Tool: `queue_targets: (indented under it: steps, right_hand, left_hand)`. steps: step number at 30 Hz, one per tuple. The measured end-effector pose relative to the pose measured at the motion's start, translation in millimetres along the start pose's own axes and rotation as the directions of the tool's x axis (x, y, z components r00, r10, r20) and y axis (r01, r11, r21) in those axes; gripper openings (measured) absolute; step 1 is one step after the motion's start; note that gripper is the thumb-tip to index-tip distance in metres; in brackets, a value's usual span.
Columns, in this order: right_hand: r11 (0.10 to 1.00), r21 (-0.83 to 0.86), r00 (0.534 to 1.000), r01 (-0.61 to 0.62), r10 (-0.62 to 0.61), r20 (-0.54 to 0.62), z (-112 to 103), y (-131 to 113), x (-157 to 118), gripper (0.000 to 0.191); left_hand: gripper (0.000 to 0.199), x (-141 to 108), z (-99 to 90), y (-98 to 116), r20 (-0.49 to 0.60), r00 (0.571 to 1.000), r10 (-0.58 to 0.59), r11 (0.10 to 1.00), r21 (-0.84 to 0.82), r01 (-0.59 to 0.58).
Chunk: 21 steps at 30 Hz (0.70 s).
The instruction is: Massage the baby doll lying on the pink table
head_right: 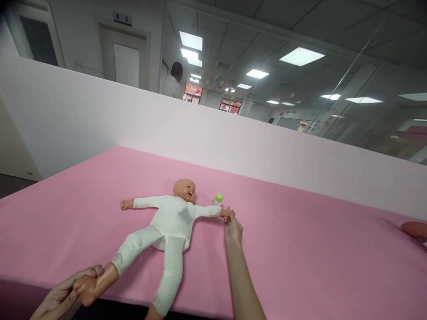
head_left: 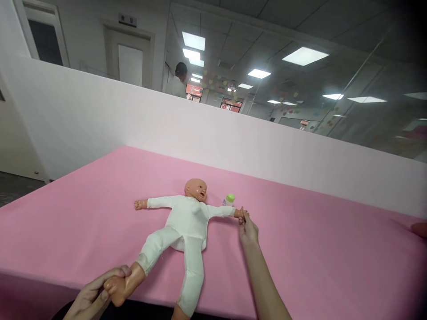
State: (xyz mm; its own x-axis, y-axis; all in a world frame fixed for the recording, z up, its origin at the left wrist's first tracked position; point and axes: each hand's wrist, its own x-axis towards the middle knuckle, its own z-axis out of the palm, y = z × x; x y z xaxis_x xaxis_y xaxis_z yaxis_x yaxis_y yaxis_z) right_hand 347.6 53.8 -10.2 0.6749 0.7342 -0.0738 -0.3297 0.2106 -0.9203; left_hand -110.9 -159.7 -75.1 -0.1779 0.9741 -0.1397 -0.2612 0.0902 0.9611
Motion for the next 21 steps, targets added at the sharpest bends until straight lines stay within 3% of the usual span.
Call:
queue_targets:
  steps: [4, 7, 11, 16, 19, 21]
  right_hand:
    - [0.995, -0.011, 0.978, 0.099, -0.095, 0.188, 33, -16, -31, 0.039]
    - [0.984, -0.106, 0.915, 0.146, -0.094, 0.392, 59, -19, -63, 0.046]
    - [0.952, -0.238, 0.846, 0.192, -0.038, 0.532, 82, -4, -95, 0.05]
    - [0.932, -0.276, 0.826, 0.236, -0.043, 0.561, 92, 14, -103, 0.053]
    - [0.942, -0.247, 0.849, 0.227, -0.068, 0.524, 88, 9, -89, 0.052]
    - [0.959, -0.196, 0.884, 0.203, -0.093, 0.458, 82, 1, -72, 0.049]
  left_hand:
    - [0.058, 24, 24.4, 10, 0.218, 0.974, 0.069, 0.998, -0.011, -0.068]
    - [0.056, 50, 52.0, 22, 0.337, 0.934, 0.122, 0.992, -0.027, -0.12]
    - [0.052, 79, 92.0, 32, 0.442, 0.879, 0.18, 0.982, -0.024, -0.189]
    - [0.054, 98, 125.6, 30, 0.532, 0.811, 0.245, 0.963, -0.039, -0.265]
    - [0.053, 97, 127.1, 32, 0.535, 0.811, 0.237, 0.966, -0.046, -0.253]
    - [0.052, 90, 117.9, 36, 0.506, 0.834, 0.221, 0.974, -0.066, -0.217]
